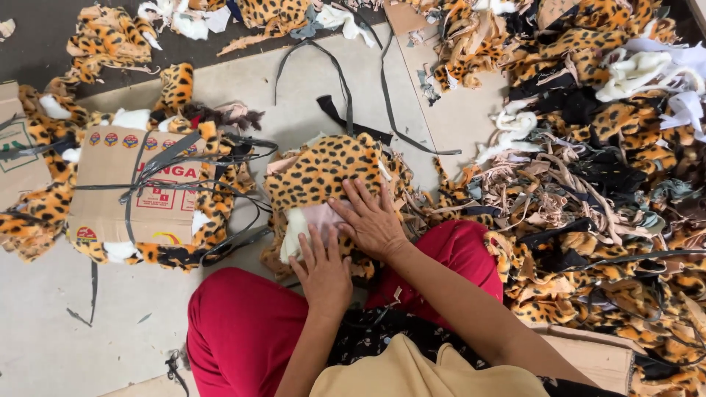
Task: Sorting and stacking leopard print fabric scraps onto cardboard bases on a warehouse floor.
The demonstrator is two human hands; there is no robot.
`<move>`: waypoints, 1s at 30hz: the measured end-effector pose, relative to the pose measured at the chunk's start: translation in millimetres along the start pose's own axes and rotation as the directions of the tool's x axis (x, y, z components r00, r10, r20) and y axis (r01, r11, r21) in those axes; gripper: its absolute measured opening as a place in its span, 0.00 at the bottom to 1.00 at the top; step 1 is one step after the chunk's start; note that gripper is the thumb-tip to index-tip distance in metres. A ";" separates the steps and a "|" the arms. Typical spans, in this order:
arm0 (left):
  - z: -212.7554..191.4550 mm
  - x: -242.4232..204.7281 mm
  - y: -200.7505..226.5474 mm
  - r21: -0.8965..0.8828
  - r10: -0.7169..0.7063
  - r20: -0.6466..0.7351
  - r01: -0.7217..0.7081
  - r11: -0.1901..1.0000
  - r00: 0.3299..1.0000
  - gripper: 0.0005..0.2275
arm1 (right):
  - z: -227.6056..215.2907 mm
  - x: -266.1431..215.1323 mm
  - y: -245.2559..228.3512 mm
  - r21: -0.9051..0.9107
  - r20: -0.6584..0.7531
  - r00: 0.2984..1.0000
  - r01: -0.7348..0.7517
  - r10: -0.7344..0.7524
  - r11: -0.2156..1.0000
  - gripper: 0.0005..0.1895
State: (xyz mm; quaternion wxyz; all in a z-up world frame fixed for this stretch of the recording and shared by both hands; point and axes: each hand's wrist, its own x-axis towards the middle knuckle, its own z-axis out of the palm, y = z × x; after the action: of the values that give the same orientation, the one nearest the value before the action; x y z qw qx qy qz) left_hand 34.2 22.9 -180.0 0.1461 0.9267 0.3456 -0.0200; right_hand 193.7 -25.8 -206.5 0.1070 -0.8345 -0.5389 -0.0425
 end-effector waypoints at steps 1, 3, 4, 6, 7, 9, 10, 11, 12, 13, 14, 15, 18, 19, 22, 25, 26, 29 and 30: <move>13.1 1.5 -4.4 0.001 0.004 0.007 -0.004 1.000 1.000 0.32 | 3.5 0.7 -0.4 0.002 0.004 1.000 -0.007 0.007 1.000 0.30; 40.3 2.5 -10.9 0.206 0.040 -0.020 -0.035 0.978 0.999 0.37 | 10.1 -1.7 0.8 -0.007 -0.038 0.999 -0.017 0.016 1.000 0.30; 35.4 -1.4 -12.5 0.208 0.051 -0.007 -0.048 0.977 0.999 0.37 | 15.0 -3.6 -4.4 -0.005 -0.032 0.999 -0.032 0.032 0.999 0.30; 26.4 6.0 -8.9 0.113 -0.009 0.153 -0.008 0.994 0.988 0.36 | 20.6 -3.9 -0.9 -0.035 -0.124 0.992 -0.034 0.029 0.999 0.30; 23.9 6.9 -8.9 0.115 0.028 0.164 -0.047 0.992 0.986 0.36 | 20.2 -4.3 -1.2 -0.045 -0.127 0.990 -0.072 0.066 0.996 0.30; 17.3 10.8 -9.7 0.076 -0.030 0.251 0.011 0.997 0.968 0.36 | 18.9 -0.8 -1.7 -0.024 -0.180 0.983 -0.050 0.045 0.998 0.30; 10.6 16.9 -9.0 0.076 0.001 0.254 -0.021 0.997 0.967 0.36 | 2.6 3.7 3.4 -0.035 -0.187 0.980 -0.080 0.072 0.996 0.30; 3.9 18.1 -9.0 0.030 -0.022 0.303 0.014 0.999 0.953 0.36 | -13.4 4.8 5.6 -0.025 0.058 0.998 -0.014 0.016 1.000 0.31; -2.4 19.0 -9.4 -0.014 -0.044 0.351 0.052 0.999 0.935 0.35 | -28.9 5.5 7.2 0.005 0.298 0.954 0.045 -0.045 0.999 0.32; -10.5 17.9 -3.6 -0.010 -0.028 0.360 0.034 0.999 0.932 0.35 | -32.0 -2.0 7.5 0.004 0.299 0.954 0.024 -0.024 1.000 0.32; -18.5 16.7 1.6 -0.045 -0.059 0.352 0.080 0.996 0.934 0.32 | -34.6 -9.4 6.9 0.089 0.161 0.987 -0.007 -0.008 0.996 0.31; -26.1 14.8 7.5 -0.081 -0.092 0.345 0.127 0.989 0.934 0.30 | -37.7 -17.4 6.6 0.172 0.020 1.000 -0.022 0.019 0.985 0.31; -42.1 5.6 39.3 -0.136 -0.035 0.328 0.084 0.987 0.944 0.30 | -93.5 -57.2 4.7 0.338 -0.050 0.990 -0.106 0.131 0.935 0.27; -31.6 0.8 46.8 -0.138 -0.025 0.331 0.075 0.988 0.943 0.30 | -98.5 -75.9 5.7 0.332 -0.049 0.989 -0.116 0.140 0.936 0.27; -15.3 -16.5 83.3 -0.199 0.232 0.144 -0.201 0.959 0.962 0.31 | -115.9 -137.3 11.8 0.448 -0.254 0.904 -0.205 0.343 0.871 0.20; -16.0 -37.1 139.2 -0.173 0.404 0.208 -0.373 0.911 0.890 0.33 | -126.7 -206.7 33.8 0.387 -0.262 0.866 -0.310 0.426 0.868 0.18; -6.5 -44.6 153.2 -0.174 0.478 0.252 -0.447 0.878 0.841 0.32 | -123.5 -231.3 45.3 0.332 -0.304 0.822 -0.382 0.482 0.862 0.15; 6.8 -59.8 189.9 -0.194 0.589 0.298 -0.556 0.808 0.751 0.31 | -101.2 -310.6 81.7 0.132 -0.309 0.745 -0.582 0.591 0.803 0.10; 8.2 -63.8 200.1 -0.197 0.619 0.304 -0.587 0.785 0.725 0.30 | -91.6 -337.6 93.4 -0.011 -0.277 0.709 -0.677 0.649 0.736 0.09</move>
State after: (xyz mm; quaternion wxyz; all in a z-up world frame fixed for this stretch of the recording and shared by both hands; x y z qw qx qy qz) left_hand 115.6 -163.7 -127.6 0.2441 0.9620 -0.0059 -0.1220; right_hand 142.3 -383.9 -192.6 0.1366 -0.9641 -0.1813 -0.1379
